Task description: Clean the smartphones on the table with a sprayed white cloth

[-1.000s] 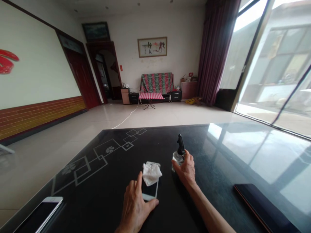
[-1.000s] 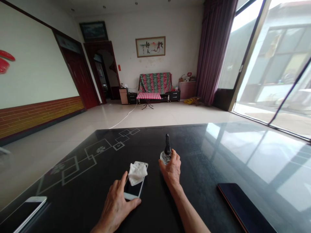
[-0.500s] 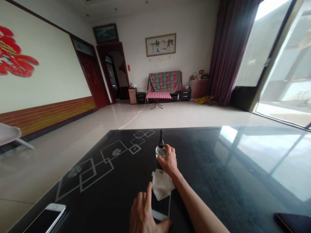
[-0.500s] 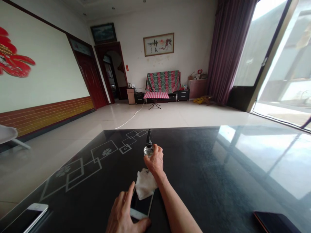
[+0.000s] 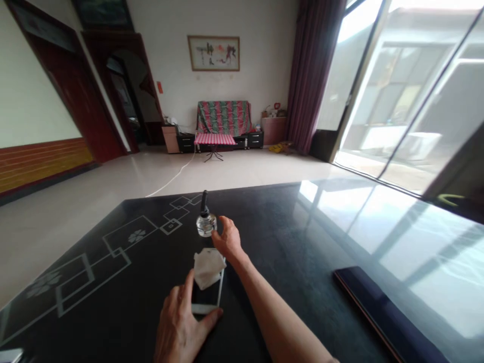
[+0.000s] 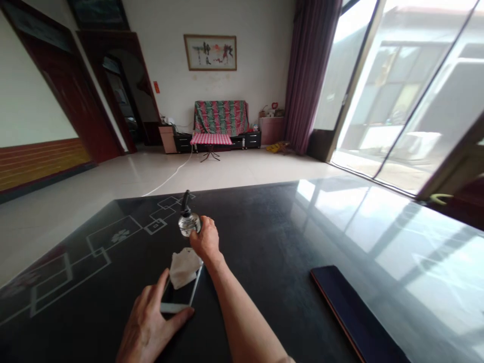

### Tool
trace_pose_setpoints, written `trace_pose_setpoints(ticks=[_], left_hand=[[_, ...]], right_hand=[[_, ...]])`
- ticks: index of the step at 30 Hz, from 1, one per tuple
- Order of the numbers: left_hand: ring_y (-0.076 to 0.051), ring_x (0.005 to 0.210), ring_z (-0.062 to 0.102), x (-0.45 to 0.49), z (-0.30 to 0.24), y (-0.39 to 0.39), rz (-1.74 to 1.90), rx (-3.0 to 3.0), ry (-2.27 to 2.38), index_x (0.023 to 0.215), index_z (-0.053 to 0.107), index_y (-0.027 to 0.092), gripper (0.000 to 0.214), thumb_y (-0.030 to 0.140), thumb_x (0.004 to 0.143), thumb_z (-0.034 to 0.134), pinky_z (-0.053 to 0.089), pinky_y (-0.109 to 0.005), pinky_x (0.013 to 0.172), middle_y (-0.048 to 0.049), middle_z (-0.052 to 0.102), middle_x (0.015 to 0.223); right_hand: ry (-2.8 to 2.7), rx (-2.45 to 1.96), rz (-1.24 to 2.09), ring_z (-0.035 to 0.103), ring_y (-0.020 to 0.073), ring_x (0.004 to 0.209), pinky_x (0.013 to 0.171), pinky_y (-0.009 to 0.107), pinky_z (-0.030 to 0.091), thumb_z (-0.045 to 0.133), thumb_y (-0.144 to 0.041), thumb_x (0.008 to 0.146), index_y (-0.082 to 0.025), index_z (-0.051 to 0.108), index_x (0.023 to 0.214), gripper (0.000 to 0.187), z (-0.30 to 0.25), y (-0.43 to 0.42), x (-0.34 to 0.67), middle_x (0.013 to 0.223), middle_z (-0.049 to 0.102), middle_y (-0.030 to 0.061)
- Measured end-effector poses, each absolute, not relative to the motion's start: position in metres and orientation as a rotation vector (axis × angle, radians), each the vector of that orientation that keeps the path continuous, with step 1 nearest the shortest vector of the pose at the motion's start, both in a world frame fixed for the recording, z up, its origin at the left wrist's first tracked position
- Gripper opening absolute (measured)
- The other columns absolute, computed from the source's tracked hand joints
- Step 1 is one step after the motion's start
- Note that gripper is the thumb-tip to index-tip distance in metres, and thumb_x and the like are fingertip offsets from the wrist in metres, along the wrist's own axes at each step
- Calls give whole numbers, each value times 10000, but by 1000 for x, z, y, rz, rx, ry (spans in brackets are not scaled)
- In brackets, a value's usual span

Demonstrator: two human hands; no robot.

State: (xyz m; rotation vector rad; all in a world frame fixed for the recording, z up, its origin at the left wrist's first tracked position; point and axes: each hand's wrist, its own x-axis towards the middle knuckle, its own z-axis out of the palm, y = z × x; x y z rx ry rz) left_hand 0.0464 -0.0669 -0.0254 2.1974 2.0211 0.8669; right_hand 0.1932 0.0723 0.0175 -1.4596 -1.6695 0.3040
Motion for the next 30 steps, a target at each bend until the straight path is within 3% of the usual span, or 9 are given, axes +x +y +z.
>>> trace_pose_setpoints(ticks=[7,9,13,17,21,26,30], left_hand=[[-337,911,580,36,-14,-67,772,2475,2059,1390,364,107,880,689,752,533,480,-438,813,-125,581,975],[-351,928,571,45,-2,-69,813,2550,2056,1364,402,94,816,640,773,542,474,-453,825,-150,575,1021],[-298,1060,552,107,17,-74,880,2602,1652,1302,476,157,520,361,831,561,445,-415,938,-121,563,1160],[-261,1043,581,201,18,-78,655,2506,1234,1227,547,138,504,183,731,625,467,-371,936,-102,610,1131],[-250,1199,520,278,14,-74,580,2444,1089,1312,484,84,604,142,726,620,410,-326,1031,-145,551,1297],[-197,1184,545,334,13,-59,549,2431,1110,1300,514,78,474,89,828,468,387,-259,1041,-136,592,1262],[-219,1085,606,354,9,-52,490,2430,1126,1260,566,107,426,113,849,453,437,-286,978,-133,651,1145]], right_hand=[[-1518,-1585,347,638,198,976,876,308,506,546,-211,780,-174,592,1157,382,22,13,218,1084,669,75],[-1492,-1607,336,632,194,999,892,308,499,537,-204,786,-187,593,1160,378,24,-4,234,1104,665,68],[-1426,-1706,276,612,203,1050,928,307,473,511,-191,803,-164,586,1179,385,31,-37,277,1143,645,92],[-1371,-1857,200,584,247,1086,957,353,440,518,-191,793,-154,598,1175,393,43,-76,331,1178,624,117],[-1268,-2064,130,523,304,1141,986,443,376,532,-193,776,-168,608,1158,390,53,-122,387,1222,592,143],[-1079,-2360,148,404,399,1217,923,607,347,578,-326,730,-145,451,1337,646,51,-170,428,1371,448,185],[-1092,-2526,296,391,394,1228,877,569,399,612,-414,683,-179,303,1435,847,42,-190,435,1420,365,173]])
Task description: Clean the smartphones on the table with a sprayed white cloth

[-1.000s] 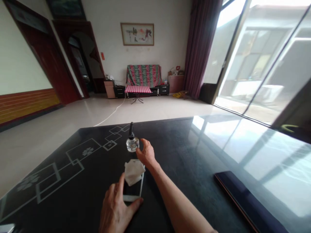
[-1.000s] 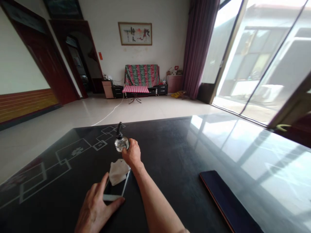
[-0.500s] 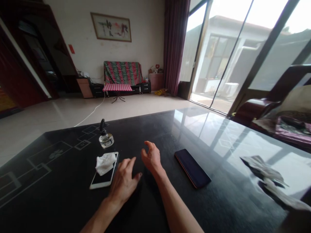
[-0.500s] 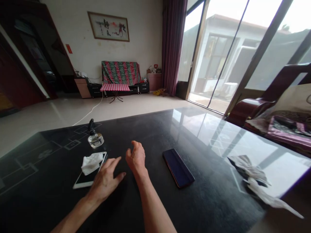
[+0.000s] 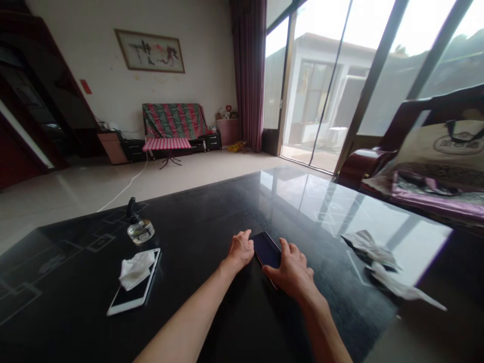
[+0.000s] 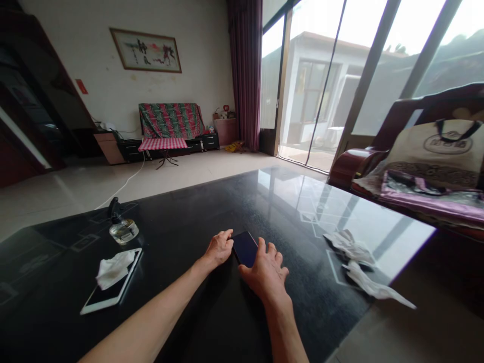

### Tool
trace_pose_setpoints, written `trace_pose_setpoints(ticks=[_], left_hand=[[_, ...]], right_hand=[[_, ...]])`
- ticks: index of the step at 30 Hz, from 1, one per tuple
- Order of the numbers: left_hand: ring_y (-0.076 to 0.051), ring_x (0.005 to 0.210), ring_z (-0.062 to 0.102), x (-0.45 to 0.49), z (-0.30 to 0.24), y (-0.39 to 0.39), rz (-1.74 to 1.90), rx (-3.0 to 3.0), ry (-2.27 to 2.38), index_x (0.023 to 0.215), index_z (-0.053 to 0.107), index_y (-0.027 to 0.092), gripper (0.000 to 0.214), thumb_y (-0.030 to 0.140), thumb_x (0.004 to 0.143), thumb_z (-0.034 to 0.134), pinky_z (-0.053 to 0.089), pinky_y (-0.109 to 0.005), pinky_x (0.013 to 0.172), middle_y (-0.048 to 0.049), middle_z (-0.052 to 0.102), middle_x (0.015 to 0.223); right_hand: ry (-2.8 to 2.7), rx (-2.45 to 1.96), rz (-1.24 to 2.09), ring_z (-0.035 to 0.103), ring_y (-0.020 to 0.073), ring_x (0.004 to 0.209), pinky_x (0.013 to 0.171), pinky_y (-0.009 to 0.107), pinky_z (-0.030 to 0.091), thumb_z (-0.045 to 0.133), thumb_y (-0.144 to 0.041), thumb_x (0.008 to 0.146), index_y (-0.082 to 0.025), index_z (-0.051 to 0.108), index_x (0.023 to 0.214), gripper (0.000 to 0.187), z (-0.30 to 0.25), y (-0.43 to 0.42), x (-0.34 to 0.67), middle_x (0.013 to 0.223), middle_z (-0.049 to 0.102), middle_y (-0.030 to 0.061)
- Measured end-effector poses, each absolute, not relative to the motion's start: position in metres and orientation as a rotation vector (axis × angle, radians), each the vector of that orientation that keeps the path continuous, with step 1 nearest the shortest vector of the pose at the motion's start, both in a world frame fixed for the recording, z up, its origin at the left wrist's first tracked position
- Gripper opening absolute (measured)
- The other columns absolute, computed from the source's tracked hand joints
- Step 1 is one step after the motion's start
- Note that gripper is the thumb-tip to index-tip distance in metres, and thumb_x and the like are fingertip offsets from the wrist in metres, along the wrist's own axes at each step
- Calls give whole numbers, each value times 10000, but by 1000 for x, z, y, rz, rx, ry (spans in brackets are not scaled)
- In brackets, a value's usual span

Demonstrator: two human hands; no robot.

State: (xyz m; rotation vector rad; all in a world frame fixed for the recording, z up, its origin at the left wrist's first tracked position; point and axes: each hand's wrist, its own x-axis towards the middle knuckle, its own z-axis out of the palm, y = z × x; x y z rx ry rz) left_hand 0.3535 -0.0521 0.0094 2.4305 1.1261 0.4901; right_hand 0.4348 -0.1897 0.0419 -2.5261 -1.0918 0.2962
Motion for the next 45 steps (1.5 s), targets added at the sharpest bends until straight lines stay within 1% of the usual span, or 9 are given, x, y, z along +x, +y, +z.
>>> trace_pose_setpoints(ticks=[4,8,17,21,29,37,39,42,45], left_hand=[[-230,1041,615,359,6,-52,456,2428,1112,1238,584,135,405,133,855,451,458,-299,932,-132,647,1117],[-217,1022,611,359,9,-56,459,2413,1106,1225,588,158,401,139,842,468,461,-274,912,-117,634,1110],[-226,1019,608,322,9,-6,534,2262,1317,1194,603,148,334,164,881,487,474,-305,918,-136,615,1134],[-217,1005,600,279,8,42,601,2156,1461,1180,557,174,286,315,932,551,524,-420,851,-89,575,1203],[-213,1000,601,225,6,113,682,1977,1613,1178,558,179,280,315,933,548,527,-414,845,-87,574,1204],[-213,998,601,220,11,125,741,1953,1630,1176,557,182,281,324,934,547,529,-414,839,-86,571,1206],[-215,1013,601,215,19,117,766,2000,1622,1174,567,175,272,293,929,555,519,-408,866,-92,583,1198],[-198,1096,591,193,36,100,836,2111,1586,1167,623,163,326,88,858,550,438,-290,995,-92,650,1147],[-173,1091,601,152,50,80,918,2176,1601,1161,639,187,364,78,841,505,445,-260,983,-55,661,1168]], right_hand=[[-1205,-2549,290,460,382,1154,866,474,423,648,-381,648,-161,288,1443,901,30,-198,435,1313,449,178],[-1296,-2532,188,530,344,1041,832,394,435,609,-353,701,-149,344,1408,782,20,-199,435,1170,523,160],[-1422,-2471,95,554,352,982,781,388,433,581,-352,729,-141,404,1365,693,13,-131,399,1135,535,174],[-1528,-2347,136,553,349,984,773,382,424,609,-338,691,-135,437,1323,686,18,-79,363,1103,543,179],[-1570,-2244,148,552,354,991,790,392,411,624,-344,668,-124,445,1294,687,18,-5,315,1083,541,183],[-1507,-2301,90,553,367,986,792,415,413,602,-393,703,-117,455,1265,643,17,19,300,1062,540,188],[-1512,-2319,82,549,368,993,796,425,410,593,-390,712,-118,471,1233,600,18,19,299,1061,540,189],[-1520,-2345,74,543,371,1008,805,437,407,585,-381,717,-108,489,1194,558,22,17,296,1074,538,198],[-1504,-2368,95,533,385,1029,811,447,406,596,-409,710,-93,482,1198,592,25,18,292,1088,532,210]])
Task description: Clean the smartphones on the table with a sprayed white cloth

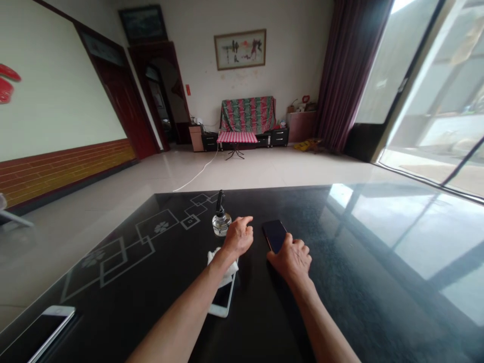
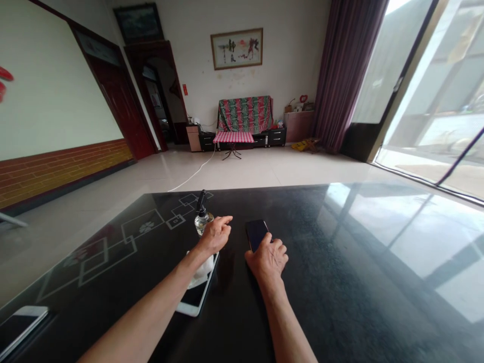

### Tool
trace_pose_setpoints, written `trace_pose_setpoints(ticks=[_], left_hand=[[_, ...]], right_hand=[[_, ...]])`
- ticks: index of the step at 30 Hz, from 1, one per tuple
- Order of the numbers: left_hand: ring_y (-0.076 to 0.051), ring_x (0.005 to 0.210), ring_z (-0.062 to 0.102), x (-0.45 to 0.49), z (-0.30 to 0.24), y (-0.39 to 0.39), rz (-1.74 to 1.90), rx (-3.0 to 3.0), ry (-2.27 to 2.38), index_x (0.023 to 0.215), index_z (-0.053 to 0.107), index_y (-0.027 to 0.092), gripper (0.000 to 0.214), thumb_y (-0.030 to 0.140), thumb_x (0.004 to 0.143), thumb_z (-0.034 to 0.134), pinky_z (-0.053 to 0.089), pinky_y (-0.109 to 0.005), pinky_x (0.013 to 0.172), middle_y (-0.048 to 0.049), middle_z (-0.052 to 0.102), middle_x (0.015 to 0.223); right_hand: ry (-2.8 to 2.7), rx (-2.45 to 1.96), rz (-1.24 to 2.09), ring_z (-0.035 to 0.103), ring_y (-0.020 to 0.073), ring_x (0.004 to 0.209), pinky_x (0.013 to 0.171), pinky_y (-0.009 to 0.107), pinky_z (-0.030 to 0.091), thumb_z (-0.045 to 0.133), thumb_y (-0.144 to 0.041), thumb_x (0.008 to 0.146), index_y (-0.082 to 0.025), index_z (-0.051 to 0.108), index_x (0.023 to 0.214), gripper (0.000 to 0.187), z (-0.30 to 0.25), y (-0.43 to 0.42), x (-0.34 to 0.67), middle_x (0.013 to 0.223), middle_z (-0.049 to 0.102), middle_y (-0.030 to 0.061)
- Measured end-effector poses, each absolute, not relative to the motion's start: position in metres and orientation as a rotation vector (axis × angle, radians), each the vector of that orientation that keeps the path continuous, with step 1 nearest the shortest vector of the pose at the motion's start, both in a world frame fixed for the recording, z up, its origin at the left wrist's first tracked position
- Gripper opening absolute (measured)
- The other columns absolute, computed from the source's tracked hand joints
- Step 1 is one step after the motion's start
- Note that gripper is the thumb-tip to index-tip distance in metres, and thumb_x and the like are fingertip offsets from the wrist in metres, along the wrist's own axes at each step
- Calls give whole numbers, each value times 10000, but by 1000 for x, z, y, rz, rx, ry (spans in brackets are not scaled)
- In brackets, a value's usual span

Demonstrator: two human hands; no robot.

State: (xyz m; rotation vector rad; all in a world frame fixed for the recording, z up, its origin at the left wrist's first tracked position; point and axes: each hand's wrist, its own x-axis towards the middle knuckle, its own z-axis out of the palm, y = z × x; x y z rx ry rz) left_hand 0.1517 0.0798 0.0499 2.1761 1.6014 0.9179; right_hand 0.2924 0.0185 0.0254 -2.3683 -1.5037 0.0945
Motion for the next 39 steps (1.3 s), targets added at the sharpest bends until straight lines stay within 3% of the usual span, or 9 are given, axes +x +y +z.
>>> trace_pose_setpoints(ticks=[5,10,15,17,20,23,30,35,39], left_hand=[[-188,843,667,72,47,48,1000,2131,1818,1065,679,146,312,101,824,486,510,-311,834,-72,704,922],[-159,662,634,33,19,20,1068,2070,1891,1028,669,131,269,160,817,504,521,-299,725,-32,654,769],[-155,743,633,27,2,0,1180,2090,1753,961,635,169,195,251,838,508,523,-273,724,-40,631,885],[-164,771,631,27,0,-4,1226,2111,1629,899,630,181,159,239,845,492,520,-271,719,-43,625,882],[-174,758,630,29,-3,-3,1233,2114,1584,867,629,191,158,204,848,473,514,-282,720,-38,628,834],[-180,752,639,29,-9,3,1191,2133,1599,957,636,205,231,166,859,431,514,-286,731,-33,653,809],[-200,920,672,29,-21,11,1200,2160,1566,1097,619,205,298,192,889,405,519,-300,837,-66,714,1019],[-201,780,679,32,-15,7,1098,2168,1638,1106,621,182,300,209,856,457,531,-289,728,-52,713,831],[-192,781,675,33,-13,7,1086,2167,1688,1108,625,186,339,152,823,445,517,-285,745,-50,714,831]], right_hand=[[-1499,-2376,121,526,386,1046,818,459,400,595,-429,726,-74,485,1199,602,25,19,293,1093,526,216],[-1602,-2119,-50,418,388,1192,905,499,377,594,-401,759,-109,407,1325,663,33,3,283,1316,419,211],[-2042,-1319,84,524,205,1062,941,344,399,459,-156,856,-211,620,1060,266,44,-13,234,1129,601,73],[-2182,-1155,159,535,198,1034,939,345,401,493,-133,834,-225,649,1010,252,44,-15,216,1089,631,50],[-2322,-1019,225,535,194,1034,947,350,401,506,-122,834,-241,628,1108,323,38,-14,201,1101,635,37],[-2371,-995,255,533,184,1042,959,337,399,489,-121,860,-251,612,1151,342,31,-12,199,1112,628,29],[-2370,-1151,169,536,193,1051,956,343,401,493,-157,876,-246,646,1095,282,25,-4,203,1124,638,34],[-2287,-1321,102,535,199,1084,963,354,403,433,-163,910,-246,624,1162,326,20,9,217,1197,627,38],[-2260,-1346,105,541,205,1100,973,364,403,396,-165,922,-229,636,1146,335,16,11,223,1225,623,45]])
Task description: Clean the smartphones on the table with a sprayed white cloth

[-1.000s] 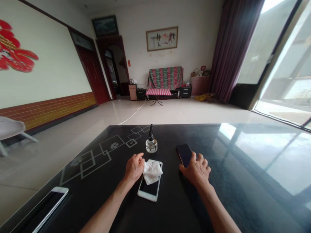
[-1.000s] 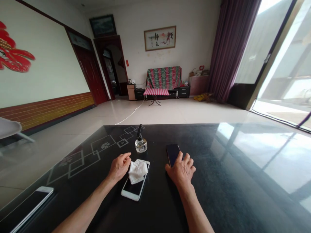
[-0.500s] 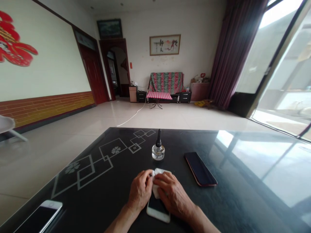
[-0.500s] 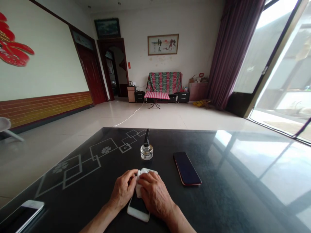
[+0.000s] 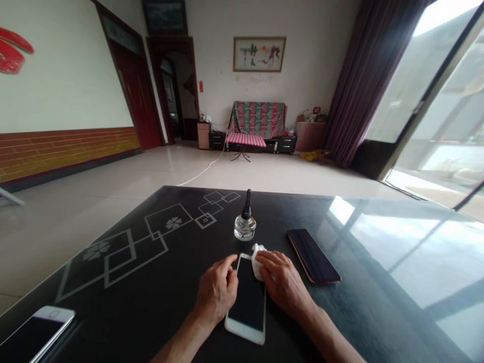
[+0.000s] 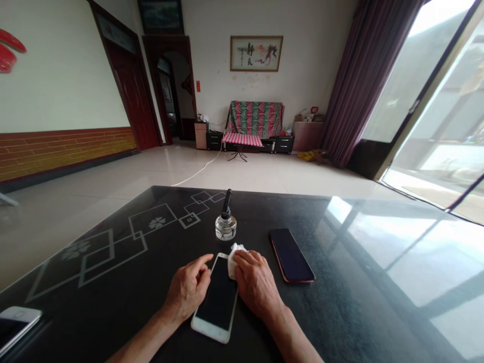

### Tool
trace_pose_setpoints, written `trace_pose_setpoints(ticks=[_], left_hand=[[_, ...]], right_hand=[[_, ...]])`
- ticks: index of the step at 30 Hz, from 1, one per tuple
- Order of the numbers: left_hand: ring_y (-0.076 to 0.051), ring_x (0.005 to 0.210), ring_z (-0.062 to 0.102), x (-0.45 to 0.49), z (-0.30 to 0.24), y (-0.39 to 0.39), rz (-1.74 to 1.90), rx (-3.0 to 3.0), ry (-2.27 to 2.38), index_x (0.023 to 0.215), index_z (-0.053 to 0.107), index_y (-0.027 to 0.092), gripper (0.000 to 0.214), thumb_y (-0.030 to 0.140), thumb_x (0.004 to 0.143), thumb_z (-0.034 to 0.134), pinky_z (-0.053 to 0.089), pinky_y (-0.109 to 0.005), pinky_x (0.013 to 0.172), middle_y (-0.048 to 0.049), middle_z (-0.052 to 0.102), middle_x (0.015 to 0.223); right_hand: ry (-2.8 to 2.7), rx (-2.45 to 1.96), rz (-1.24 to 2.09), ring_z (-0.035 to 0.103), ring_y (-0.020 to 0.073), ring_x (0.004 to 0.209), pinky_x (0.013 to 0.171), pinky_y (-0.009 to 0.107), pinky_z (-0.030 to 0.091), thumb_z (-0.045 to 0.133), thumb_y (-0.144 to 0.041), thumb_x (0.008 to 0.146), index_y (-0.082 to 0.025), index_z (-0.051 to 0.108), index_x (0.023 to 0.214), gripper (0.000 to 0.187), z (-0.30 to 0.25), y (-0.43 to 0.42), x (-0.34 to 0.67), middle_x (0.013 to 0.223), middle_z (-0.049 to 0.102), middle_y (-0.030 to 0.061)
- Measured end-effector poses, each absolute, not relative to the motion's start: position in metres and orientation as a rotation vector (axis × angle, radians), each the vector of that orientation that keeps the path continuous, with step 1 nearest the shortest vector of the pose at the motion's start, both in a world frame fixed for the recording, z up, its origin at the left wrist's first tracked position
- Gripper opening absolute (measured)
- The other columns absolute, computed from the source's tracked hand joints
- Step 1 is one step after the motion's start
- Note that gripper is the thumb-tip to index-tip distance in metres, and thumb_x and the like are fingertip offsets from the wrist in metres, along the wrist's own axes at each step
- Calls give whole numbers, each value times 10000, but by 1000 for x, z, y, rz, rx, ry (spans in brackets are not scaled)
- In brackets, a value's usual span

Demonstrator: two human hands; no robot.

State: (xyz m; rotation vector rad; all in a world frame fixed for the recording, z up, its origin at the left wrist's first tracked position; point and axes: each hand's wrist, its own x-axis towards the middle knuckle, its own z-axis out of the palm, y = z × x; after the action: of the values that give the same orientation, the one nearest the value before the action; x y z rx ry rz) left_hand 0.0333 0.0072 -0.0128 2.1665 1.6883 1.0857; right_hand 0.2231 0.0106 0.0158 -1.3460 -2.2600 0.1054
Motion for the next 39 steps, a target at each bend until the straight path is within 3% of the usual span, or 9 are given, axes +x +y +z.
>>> trace_pose_setpoints(ticks=[8,16,24,29,39], left_hand=[[-145,641,618,32,-17,11,1091,2116,1653,1130,604,202,395,122,764,479,491,-233,662,9,652,732],[-131,609,606,30,-13,11,1075,2028,1606,1132,609,204,374,140,792,467,475,-210,627,27,655,699],[-135,636,622,29,-13,10,1105,2012,1573,1147,607,206,379,146,803,460,475,-211,636,16,686,748],[-130,597,615,29,-14,9,1125,2032,1586,1138,607,185,358,150,812,460,462,-211,611,14,673,717],[-132,628,643,28,-11,9,1123,2042,1555,1145,596,185,365,124,814,455,468,-204,618,15,693,742]], right_hand=[[-2262,-1244,152,546,209,1002,916,350,409,489,-95,814,-239,676,970,282,19,-9,213,1088,668,22],[-2295,-1160,257,539,190,842,794,320,409,519,-101,719,-224,645,784,187,22,-31,192,880,645,28],[-2270,-1182,292,520,188,933,852,325,365,546,-121,781,-247,644,885,191,19,-18,188,951,654,-15],[-2226,-1272,201,521,195,978,872,325,369,512,-160,859,-250,635,949,177,14,-7,196,1069,655,-13],[-2181,-1305,132,524,210,1016,887,333,390,477,-174,891,-256,636,1000,210,9,2,204,1167,637,-5]])
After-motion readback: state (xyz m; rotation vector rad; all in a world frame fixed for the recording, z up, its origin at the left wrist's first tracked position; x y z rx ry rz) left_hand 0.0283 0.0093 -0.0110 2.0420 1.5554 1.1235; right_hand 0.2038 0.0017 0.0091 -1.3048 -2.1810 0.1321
